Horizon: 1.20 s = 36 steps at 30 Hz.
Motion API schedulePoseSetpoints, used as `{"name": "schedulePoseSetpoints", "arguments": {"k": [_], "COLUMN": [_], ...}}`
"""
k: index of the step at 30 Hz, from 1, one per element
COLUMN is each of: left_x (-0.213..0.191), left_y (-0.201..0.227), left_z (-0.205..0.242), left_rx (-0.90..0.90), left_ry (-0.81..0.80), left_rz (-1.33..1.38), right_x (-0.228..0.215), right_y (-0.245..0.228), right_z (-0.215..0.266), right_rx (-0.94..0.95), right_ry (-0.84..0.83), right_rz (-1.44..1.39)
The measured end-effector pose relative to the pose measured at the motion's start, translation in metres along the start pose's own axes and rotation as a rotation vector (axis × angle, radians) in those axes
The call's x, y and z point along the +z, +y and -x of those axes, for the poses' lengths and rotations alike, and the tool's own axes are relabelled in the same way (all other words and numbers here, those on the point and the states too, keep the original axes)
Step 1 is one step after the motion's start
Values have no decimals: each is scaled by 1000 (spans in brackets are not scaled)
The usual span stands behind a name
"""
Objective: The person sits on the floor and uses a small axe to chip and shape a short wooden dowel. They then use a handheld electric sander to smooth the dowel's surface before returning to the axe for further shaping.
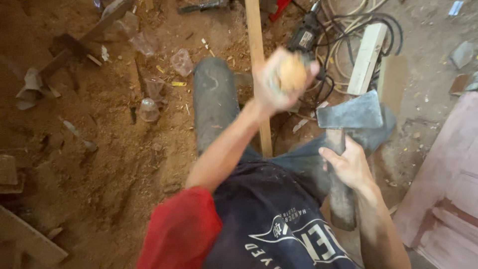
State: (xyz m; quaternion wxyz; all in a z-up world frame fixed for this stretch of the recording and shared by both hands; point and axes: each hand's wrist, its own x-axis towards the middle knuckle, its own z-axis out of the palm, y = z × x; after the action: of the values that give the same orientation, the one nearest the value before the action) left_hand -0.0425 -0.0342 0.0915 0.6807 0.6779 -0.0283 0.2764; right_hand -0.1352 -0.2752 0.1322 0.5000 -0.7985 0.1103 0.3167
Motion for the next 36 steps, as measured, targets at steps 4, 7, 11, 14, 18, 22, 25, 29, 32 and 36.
{"name": "schedulePoseSetpoints", "arguments": {"k": [4, 7, 11, 14, 18, 22, 25, 29, 32, 36], "left_x": [-5, -9, -11, -13, -15, -18, -19, -19, -19, -22], "left_y": [-42, -75, -93, -94, -91, -90, -90, -91, -96, -110], "left_z": [-25, -13, 10, 8, 4, 4, 2, -3, 5, 15], "left_rx": [-94, -101, -131, -157, -209, -158, -115, -95, -71, -122], "left_ry": [-34, -40, -8, -14, -19, -22, -19, 6, 6, 61], "left_rz": [96, 47, 33, 57, 80, 91, 69, 86, 34, 73], "right_x": [6, 13, 13, 14, 14, 15, 14, 12, 18, 54], "right_y": [-4, -13, -33, -61, -90, -103, -116, -155, -179, -180], "right_z": [-1, -3, -2, -1, 3, 4, 6, 18, 19, -32], "right_rx": [-101, -36, -137, -198, -258, -290, -324, -415, -595, -408], "right_ry": [-35, -10, -36, -56, -45, -58, -75, 5, 147, 170], "right_rz": [-119, -73, -14, 43, 138, 130, 118, 219, 353, 739]}}
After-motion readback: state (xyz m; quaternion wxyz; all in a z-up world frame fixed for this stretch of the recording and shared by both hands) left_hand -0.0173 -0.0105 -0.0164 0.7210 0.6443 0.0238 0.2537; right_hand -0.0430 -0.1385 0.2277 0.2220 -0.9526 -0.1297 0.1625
